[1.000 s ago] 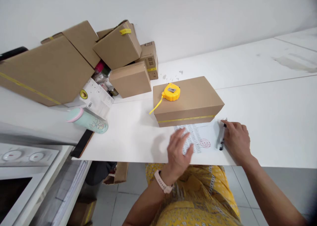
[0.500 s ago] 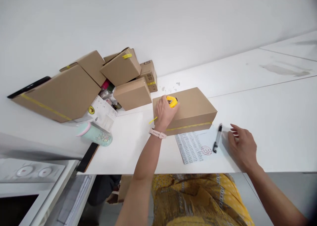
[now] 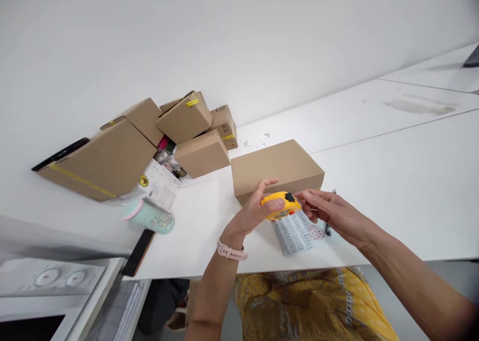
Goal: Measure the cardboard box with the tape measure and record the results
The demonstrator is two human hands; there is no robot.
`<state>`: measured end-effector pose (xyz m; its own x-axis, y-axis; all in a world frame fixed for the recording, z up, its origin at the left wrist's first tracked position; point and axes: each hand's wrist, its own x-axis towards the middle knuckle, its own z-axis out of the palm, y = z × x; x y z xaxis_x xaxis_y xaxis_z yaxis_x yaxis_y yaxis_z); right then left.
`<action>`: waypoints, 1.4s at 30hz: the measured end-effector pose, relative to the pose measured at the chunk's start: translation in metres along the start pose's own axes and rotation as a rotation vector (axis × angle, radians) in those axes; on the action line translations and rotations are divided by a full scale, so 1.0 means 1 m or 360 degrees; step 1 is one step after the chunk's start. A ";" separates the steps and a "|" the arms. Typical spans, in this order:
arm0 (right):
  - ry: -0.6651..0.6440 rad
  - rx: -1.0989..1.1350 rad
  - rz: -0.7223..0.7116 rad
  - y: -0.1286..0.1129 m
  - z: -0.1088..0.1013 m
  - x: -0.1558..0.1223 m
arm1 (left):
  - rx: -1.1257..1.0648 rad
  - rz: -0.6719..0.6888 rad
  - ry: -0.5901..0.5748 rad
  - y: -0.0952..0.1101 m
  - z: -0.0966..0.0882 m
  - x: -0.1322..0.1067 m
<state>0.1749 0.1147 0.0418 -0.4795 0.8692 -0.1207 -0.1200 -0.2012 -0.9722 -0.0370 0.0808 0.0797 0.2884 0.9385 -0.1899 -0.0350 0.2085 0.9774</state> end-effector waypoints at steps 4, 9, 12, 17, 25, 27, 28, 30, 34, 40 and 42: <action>-0.0002 0.0106 0.0028 -0.005 -0.014 0.014 | 0.0108 0.0047 0.0092 0.010 -0.015 -0.005; 0.0313 0.0123 -0.0249 -0.030 -0.063 0.065 | 0.0192 0.0223 0.0462 0.032 -0.076 0.000; 0.0453 0.0057 -0.0257 -0.035 -0.093 0.101 | 0.0175 0.0194 0.0548 0.039 -0.123 0.004; 0.0551 0.0001 -0.0242 -0.020 -0.108 0.135 | 0.0154 0.0070 0.0573 0.030 -0.175 0.004; 0.0641 -0.0138 -0.0190 0.000 -0.097 0.147 | 0.0078 -0.0021 0.0595 0.016 -0.201 0.009; 0.0692 -0.0179 -0.0172 0.003 -0.094 0.147 | 0.0066 -0.0030 0.0586 0.014 -0.202 0.016; 0.0723 -0.0210 -0.0165 0.004 -0.093 0.146 | 0.0061 -0.0033 0.0581 0.014 -0.201 0.019; 0.0781 -0.0291 -0.0152 0.006 -0.091 0.145 | 0.0056 -0.0035 0.0576 0.012 -0.201 0.027; 0.0813 -0.0368 -0.0150 0.008 -0.090 0.143 | 0.0069 -0.0025 0.0565 0.009 -0.202 0.034; 0.0835 -0.0380 -0.0174 0.010 -0.091 0.144 | 0.0125 -0.0015 0.0516 0.005 -0.199 0.031; 0.0835 -0.0406 -0.0166 0.010 -0.090 0.141 | 0.0151 -0.0007 0.0485 0.006 -0.194 0.029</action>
<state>0.1837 0.2761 -0.0025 0.0255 0.9988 -0.0422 0.1006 -0.0445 -0.9939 -0.2147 0.1628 0.0622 -0.0123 0.9798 -0.1995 0.0590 0.1999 0.9780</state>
